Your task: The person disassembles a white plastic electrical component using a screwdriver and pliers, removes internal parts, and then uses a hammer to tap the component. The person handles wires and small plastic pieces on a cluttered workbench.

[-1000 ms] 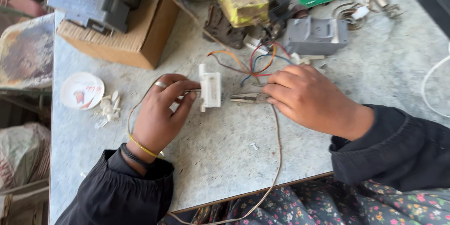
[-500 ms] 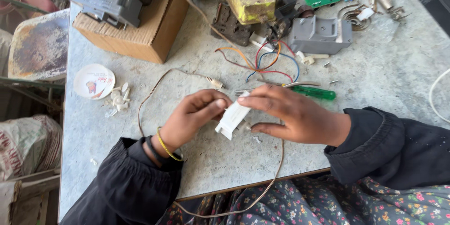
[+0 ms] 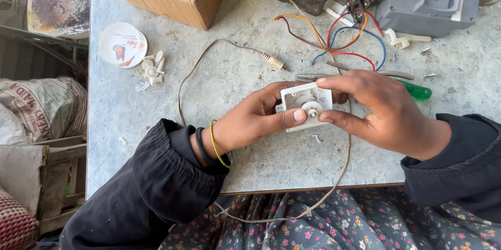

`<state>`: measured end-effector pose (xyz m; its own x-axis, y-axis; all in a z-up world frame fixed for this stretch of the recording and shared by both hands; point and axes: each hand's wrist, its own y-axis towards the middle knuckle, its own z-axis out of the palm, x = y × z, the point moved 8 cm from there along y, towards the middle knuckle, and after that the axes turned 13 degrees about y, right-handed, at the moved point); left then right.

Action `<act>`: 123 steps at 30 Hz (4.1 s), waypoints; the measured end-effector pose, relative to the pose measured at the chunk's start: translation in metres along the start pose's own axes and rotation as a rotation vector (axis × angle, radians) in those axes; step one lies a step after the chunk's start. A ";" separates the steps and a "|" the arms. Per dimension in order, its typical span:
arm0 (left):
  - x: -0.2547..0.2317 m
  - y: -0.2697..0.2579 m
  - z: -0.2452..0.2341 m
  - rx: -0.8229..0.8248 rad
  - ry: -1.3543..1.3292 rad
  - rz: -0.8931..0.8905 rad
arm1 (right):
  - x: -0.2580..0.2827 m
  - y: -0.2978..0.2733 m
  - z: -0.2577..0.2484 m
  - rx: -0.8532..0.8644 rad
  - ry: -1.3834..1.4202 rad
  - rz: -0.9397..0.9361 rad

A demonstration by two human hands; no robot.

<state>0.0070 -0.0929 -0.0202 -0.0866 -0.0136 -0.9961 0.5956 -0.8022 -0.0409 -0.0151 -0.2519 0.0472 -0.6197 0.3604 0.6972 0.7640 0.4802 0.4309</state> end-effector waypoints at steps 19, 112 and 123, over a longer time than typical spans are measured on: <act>-0.037 -0.006 0.008 -0.004 0.311 0.077 | 0.016 -0.010 0.014 0.119 0.014 -0.215; -0.018 -0.003 -0.084 -0.528 0.311 0.116 | -0.056 -0.034 -0.037 0.170 -0.678 0.221; -0.035 -0.011 -0.084 -0.531 0.896 0.141 | -0.032 -0.026 -0.023 0.279 -0.838 0.255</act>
<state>0.0708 -0.0340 0.0089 0.5039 0.5339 -0.6790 0.8469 -0.4601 0.2668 -0.0107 -0.2943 0.0267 -0.4487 0.8916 0.0615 0.8921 0.4427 0.0909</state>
